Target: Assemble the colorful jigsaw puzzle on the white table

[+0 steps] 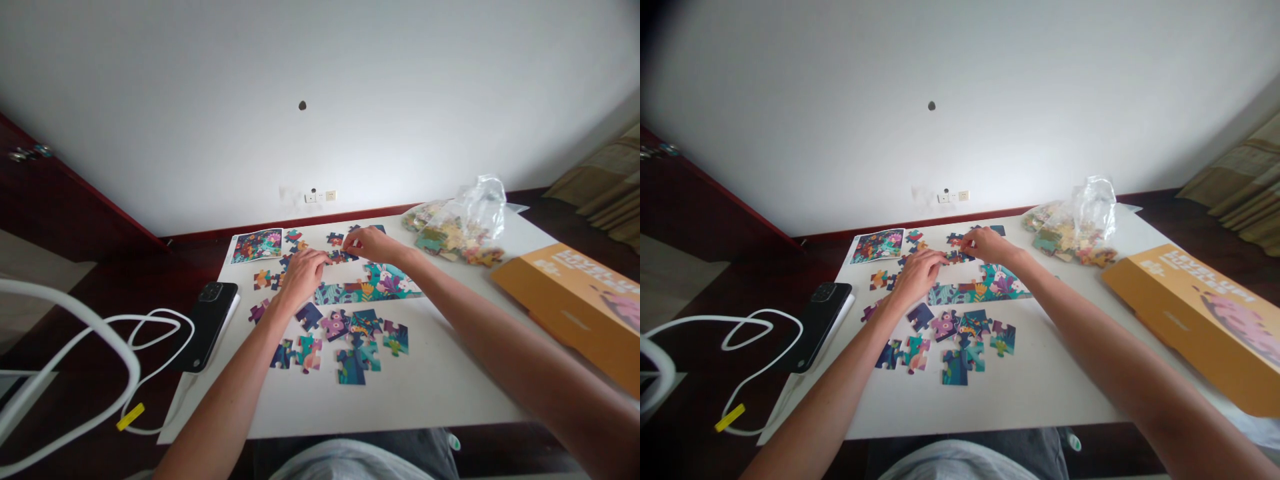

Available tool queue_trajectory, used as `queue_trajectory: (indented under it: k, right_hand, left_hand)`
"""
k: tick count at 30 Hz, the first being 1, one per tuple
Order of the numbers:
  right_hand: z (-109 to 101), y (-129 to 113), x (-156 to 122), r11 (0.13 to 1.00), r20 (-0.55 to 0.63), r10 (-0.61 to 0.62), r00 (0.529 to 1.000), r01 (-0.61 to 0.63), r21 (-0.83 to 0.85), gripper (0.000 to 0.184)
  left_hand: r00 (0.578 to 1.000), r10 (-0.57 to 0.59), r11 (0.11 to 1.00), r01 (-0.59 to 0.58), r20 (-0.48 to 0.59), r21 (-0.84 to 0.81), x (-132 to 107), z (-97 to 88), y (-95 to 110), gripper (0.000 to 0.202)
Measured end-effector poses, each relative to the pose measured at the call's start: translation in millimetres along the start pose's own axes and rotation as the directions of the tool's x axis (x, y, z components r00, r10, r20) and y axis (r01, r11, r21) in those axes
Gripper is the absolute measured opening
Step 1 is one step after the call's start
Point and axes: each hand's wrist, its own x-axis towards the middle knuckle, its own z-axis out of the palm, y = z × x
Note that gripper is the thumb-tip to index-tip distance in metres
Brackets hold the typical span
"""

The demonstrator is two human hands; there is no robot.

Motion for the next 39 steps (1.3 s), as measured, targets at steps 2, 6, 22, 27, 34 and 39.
queue_trajectory:
  k: [2,6,22,27,34,39]
  right_hand:
    - [0,0,0,1.0,0.039,-0.006,0.999,0.006,-0.003,0.018]
    - [0,0,0,0.999,0.044,-0.023,0.999,0.025,-0.043,0.019]
    - [3,4,0,0.995,0.049,-0.069,0.996,0.073,-0.073,0.024]
    - [2,-4,-2,0.994,0.044,-0.041,0.998,0.046,-0.104,0.024]
    - [3,-8,-1,0.994,0.051,-0.036,0.998,0.041,-0.105,0.024]
    - [2,-8,-1,0.996,0.061,-0.022,0.998,0.027,-0.09,0.023]
  left_hand:
    - [1.0,0.001,1.0,-0.001,0.0,0.0,-1,-0.7,1,0.032]
    - [1.0,-0.002,1.0,0.002,-0.002,-0.004,-2,-1.2,2,0.03]
    - [0.999,0.034,0.999,-0.035,0.021,0.004,-3,-0.5,2,0.042]
    - [0.999,0.03,0.999,-0.03,0.018,-0.013,-3,-0.7,2,0.042]
    - [1.0,0.031,0.999,-0.03,0.005,-0.024,-3,-0.1,3,0.041]
    - [1.0,0.025,1.0,-0.025,0.007,-0.014,-3,2.0,1,0.04]
